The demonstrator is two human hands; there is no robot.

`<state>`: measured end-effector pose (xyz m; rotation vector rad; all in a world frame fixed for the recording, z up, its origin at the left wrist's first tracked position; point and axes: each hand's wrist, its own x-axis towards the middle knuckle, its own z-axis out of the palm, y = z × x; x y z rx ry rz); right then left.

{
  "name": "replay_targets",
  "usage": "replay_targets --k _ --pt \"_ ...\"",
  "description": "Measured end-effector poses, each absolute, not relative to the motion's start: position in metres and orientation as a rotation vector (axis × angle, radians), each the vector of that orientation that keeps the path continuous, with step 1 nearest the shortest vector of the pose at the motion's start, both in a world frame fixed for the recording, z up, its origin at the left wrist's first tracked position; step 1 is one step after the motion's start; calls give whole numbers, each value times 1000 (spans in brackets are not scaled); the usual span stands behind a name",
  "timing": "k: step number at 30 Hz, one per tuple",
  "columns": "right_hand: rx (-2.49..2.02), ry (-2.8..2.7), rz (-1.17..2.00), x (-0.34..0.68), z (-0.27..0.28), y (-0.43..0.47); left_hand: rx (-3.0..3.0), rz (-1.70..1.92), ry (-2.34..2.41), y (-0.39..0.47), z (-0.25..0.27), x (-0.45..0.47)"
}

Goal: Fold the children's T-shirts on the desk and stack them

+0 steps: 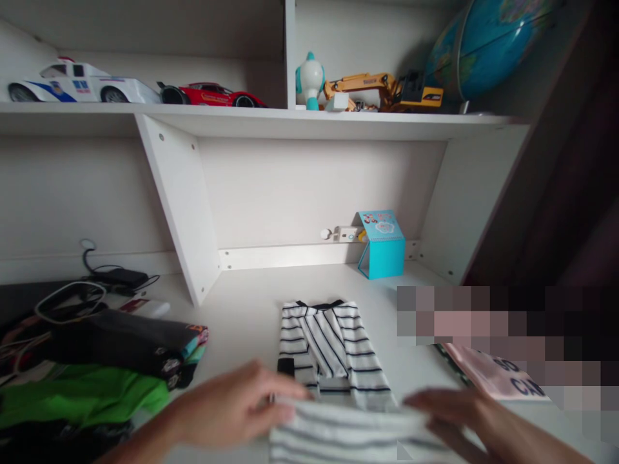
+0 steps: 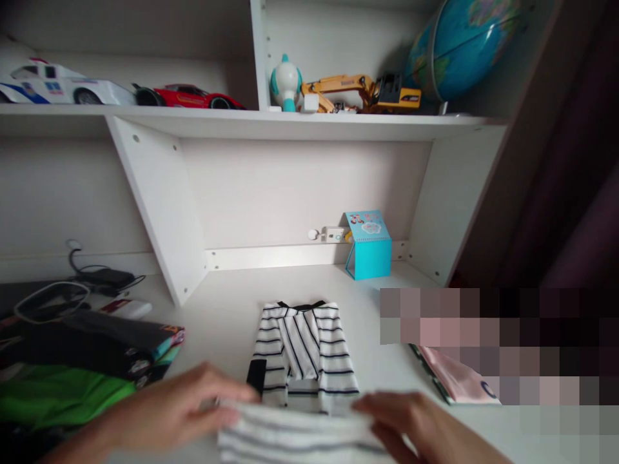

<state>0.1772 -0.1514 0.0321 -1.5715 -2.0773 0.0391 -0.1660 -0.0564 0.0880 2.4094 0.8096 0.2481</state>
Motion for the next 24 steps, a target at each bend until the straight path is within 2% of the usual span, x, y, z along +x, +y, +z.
replay_targets --k 3,8,12,16,24 --pt "-1577 -2327 473 174 68 -58 2251 189 802 29 94 -133" --pt "-1757 -2339 497 166 44 58 2002 77 1018 128 39 -104" --pt "-1834 -2356 547 179 16 82 2070 116 1036 153 27 -111" --pt "-1889 -2292 463 188 8 90 2188 123 1125 166 24 -117" --pt "-2022 -2124 468 174 -20 93 2306 82 1365 157 2 -105"
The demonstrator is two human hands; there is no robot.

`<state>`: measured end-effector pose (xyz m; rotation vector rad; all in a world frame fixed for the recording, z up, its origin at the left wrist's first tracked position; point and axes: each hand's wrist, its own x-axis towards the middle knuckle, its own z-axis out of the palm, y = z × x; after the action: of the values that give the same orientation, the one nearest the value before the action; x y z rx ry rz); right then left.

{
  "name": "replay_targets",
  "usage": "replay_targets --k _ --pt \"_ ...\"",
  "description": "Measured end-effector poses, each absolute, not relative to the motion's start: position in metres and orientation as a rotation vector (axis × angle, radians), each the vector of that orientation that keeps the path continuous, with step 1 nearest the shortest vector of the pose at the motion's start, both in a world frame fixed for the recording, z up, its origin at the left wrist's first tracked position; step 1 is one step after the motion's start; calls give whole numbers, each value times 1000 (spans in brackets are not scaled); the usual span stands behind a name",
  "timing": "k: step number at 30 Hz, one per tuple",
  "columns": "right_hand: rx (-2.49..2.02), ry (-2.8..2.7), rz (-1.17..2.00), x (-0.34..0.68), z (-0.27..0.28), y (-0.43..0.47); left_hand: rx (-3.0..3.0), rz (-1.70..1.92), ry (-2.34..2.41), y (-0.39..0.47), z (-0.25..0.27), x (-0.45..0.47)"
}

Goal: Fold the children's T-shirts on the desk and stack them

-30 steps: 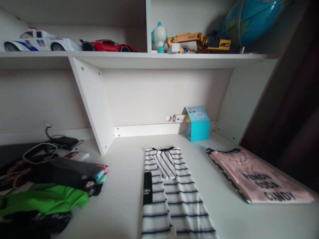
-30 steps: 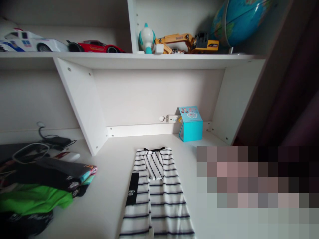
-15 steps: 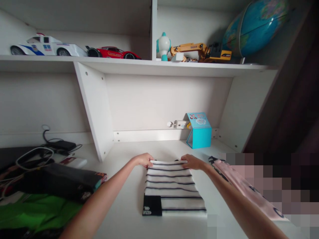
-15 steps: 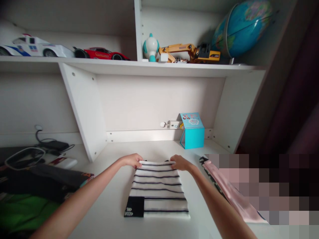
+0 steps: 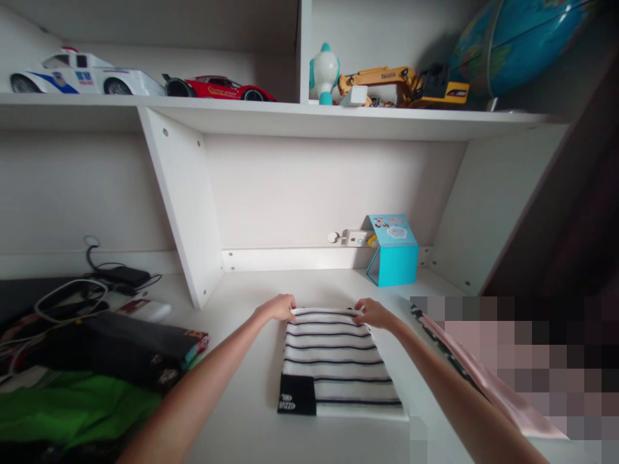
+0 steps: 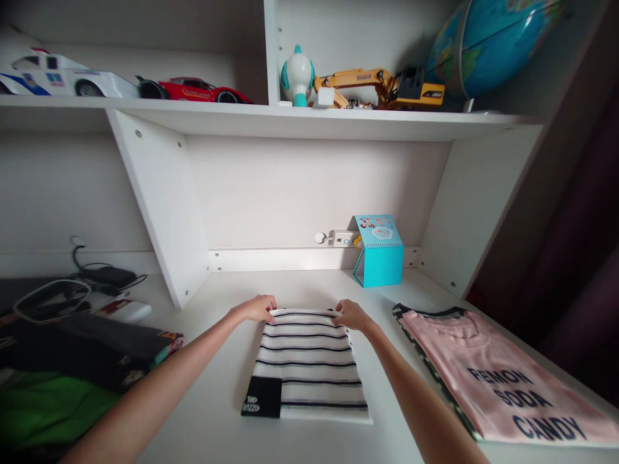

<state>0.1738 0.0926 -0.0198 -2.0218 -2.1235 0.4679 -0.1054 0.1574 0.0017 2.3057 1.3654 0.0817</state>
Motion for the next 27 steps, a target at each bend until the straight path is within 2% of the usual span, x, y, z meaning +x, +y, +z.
replay_targets --k 5,10,13,15,19,21,24,27 --pt "-1910 -2042 369 184 26 78 2376 167 1296 147 46 -102" --pt "-1656 -1857 65 191 96 19 2436 761 958 115 116 -112" --pt "-1502 -1877 -112 176 99 -36 2516 888 848 85 122 -121" --pt "-1479 -2016 -87 162 83 -70 2610 778 842 69 106 -127" --pt "-1527 -2311 468 149 47 -105 2664 76 872 51 57 -137" --pt "-1530 -2300 610 153 36 -98 2651 -115 924 44 43 -137" --pt "-1548 -2277 468 168 20 -62 2720 -53 966 22 49 -126" --pt "-1560 -2352 395 183 -3 -26 2694 146 689 -22 74 -111"
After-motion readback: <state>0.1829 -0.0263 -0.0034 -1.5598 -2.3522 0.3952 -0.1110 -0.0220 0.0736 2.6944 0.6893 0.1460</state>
